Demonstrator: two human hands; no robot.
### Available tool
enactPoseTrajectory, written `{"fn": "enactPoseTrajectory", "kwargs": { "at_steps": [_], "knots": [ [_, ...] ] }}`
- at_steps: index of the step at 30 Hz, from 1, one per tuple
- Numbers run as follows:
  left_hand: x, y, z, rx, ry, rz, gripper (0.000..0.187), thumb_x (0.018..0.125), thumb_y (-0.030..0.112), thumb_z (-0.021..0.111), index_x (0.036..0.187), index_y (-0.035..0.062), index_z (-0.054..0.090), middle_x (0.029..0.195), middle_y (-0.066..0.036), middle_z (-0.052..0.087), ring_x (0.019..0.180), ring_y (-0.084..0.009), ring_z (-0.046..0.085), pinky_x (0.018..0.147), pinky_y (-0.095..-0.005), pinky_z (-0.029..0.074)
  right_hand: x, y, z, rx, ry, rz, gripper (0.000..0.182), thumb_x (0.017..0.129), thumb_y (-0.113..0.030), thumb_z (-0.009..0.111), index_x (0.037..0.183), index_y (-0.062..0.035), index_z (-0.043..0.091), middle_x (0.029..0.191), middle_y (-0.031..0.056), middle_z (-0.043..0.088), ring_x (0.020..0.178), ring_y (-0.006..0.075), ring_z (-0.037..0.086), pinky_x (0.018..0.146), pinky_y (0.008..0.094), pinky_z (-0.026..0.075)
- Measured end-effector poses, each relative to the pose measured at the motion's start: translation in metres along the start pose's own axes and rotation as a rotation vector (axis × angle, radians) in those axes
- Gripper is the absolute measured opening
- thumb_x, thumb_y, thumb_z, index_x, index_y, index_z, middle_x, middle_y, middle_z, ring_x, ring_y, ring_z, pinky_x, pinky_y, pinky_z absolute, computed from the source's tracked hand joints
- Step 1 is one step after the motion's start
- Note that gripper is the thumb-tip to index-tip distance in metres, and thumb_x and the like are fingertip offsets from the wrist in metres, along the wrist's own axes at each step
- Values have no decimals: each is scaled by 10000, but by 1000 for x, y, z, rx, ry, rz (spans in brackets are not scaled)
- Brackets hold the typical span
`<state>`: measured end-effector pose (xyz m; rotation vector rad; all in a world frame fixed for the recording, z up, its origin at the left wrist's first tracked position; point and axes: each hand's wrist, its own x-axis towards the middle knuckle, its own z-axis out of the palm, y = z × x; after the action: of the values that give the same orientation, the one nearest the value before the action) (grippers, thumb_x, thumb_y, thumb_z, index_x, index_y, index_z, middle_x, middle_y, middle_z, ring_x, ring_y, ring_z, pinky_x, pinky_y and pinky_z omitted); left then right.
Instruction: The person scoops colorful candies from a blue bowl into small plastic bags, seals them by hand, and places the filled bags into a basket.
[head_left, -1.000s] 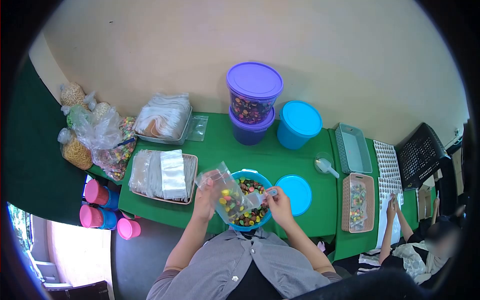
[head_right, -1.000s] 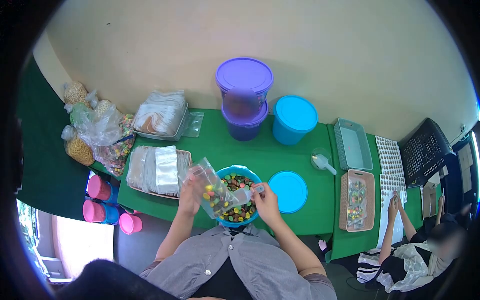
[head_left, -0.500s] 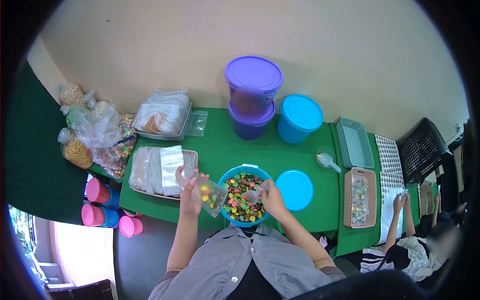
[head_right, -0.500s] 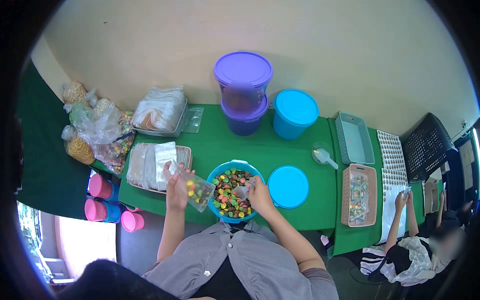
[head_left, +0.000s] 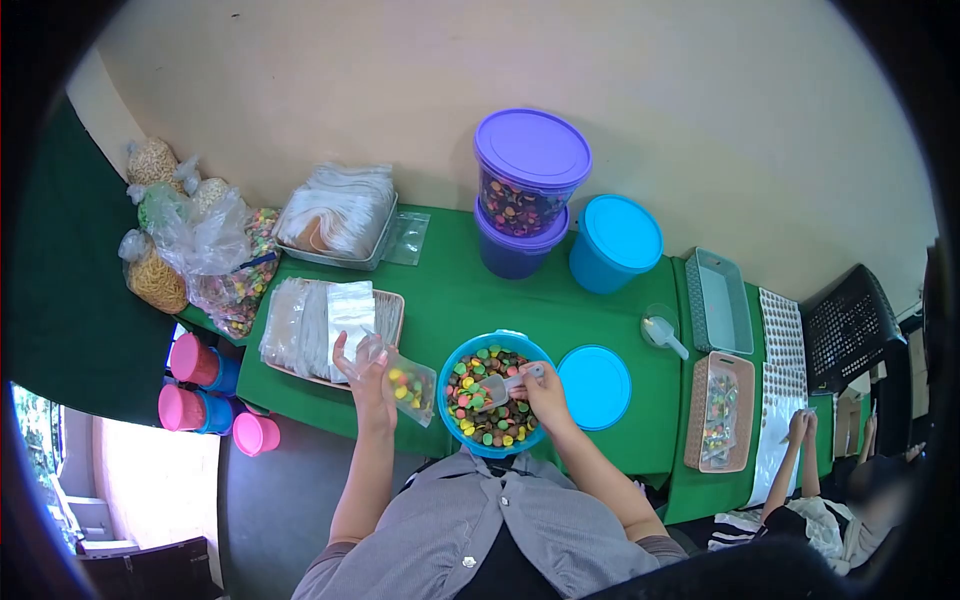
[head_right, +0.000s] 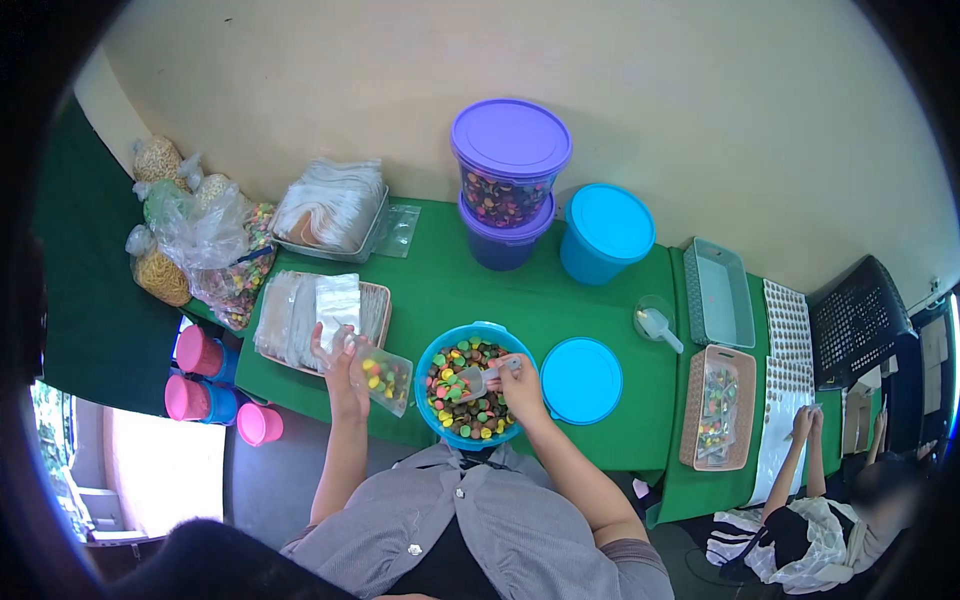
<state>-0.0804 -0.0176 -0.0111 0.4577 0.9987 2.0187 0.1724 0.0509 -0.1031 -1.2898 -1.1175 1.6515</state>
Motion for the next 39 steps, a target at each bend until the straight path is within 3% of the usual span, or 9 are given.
{"fn": "enactPoseTrajectory", "kwargs": {
  "at_steps": [13, 19, 21, 22, 29, 31, 35, 37, 39],
  "knots": [
    [4, -8, 12, 782, -368, 164, 713, 732, 75, 746, 1268, 103, 278, 1159, -96, 463, 1035, -216, 530, 888, -376, 456, -31, -49, -17, 387, 70, 98, 214, 991, -162, 511, 1123, 4, 480, 921, 127, 617, 753, 184, 650, 703, 286, 570],
    [-9, -19, 31, 1161, -664, 90, 614, 661, 174, 794, 1143, 47, 436, 1113, -153, 501, 1027, -331, 547, 869, -413, 446, -52, -91, -21, 453, 166, -91, 195, 983, -157, 532, 1095, -2, 493, 888, 122, 624, 735, 180, 653, 690, 278, 559],
    [-15, -27, 35, 1285, -798, 245, 676, 613, 158, 799, 1157, 39, 415, 1082, -167, 515, 1042, -348, 544, 866, -399, 459, -58, -102, -16, 345, 197, -215, 161, 983, -143, 523, 1067, -7, 507, 885, 106, 626, 762, 169, 653, 675, 269, 547],
    [-19, -29, 39, 1262, -806, 246, 655, 606, 163, 804, 1142, 58, 444, 1126, -148, 499, 1098, -356, 496, 915, -432, 396, -62, -108, -12, 351, 196, -223, 161, 983, -143, 523, 1067, -7, 507, 885, 106, 626, 762, 169, 653, 675, 269, 547],
    [-35, -34, 48, 1219, -850, 391, 668, 597, 134, 810, 1147, 76, 436, 1157, -140, 495, 1112, -358, 496, 935, -444, 394, -94, -116, 14, -85, 207, -512, 191, 903, -9, 615, 1069, 14, 522, 852, 96, 626, 744, 126, 631, 645, 252, 525],
    [-36, -32, 50, 1143, -841, 370, 659, 601, 125, 804, 1144, 71, 435, 1152, -140, 497, 1106, -359, 502, 932, -442, 402, -103, -126, 10, -580, 162, -826, 239, 884, -18, 640, 1087, 21, 520, 868, 116, 629, 764, 142, 636, 651, 254, 518],
    [-36, -30, 51, 949, -754, 315, 619, 634, 114, 794, 1131, 55, 429, 1124, -143, 506, 1095, -324, 525, 933, -413, 429, -108, -132, 6, -580, 168, -1028, 239, 869, -29, 658, 1062, 26, 527, 864, 120, 629, 776, 146, 631, 653, 252, 511],
    [-35, -25, 53, 892, -662, 291, 591, 690, 135, 782, 1151, 62, 420, 1156, -146, 514, 1102, -290, 533, 936, -396, 437, -106, -125, 4, -226, 217, -1082, 174, 892, -32, 636, 1030, 16, 540, 863, 120, 633, 762, 149, 628, 666, 261, 512],
    [-32, -22, 52, 834, -572, 266, 564, 746, 157, 770, 1171, 69, 411, 1189, -150, 521, 1109, -255, 542, 939, -378, 444, -101, -121, 1, -186, 313, -961, 133, 915, -38, 605, 1021, 12, 543, 867, 121, 635, 757, 147, 628, 676, 266, 515]
  ]
}}
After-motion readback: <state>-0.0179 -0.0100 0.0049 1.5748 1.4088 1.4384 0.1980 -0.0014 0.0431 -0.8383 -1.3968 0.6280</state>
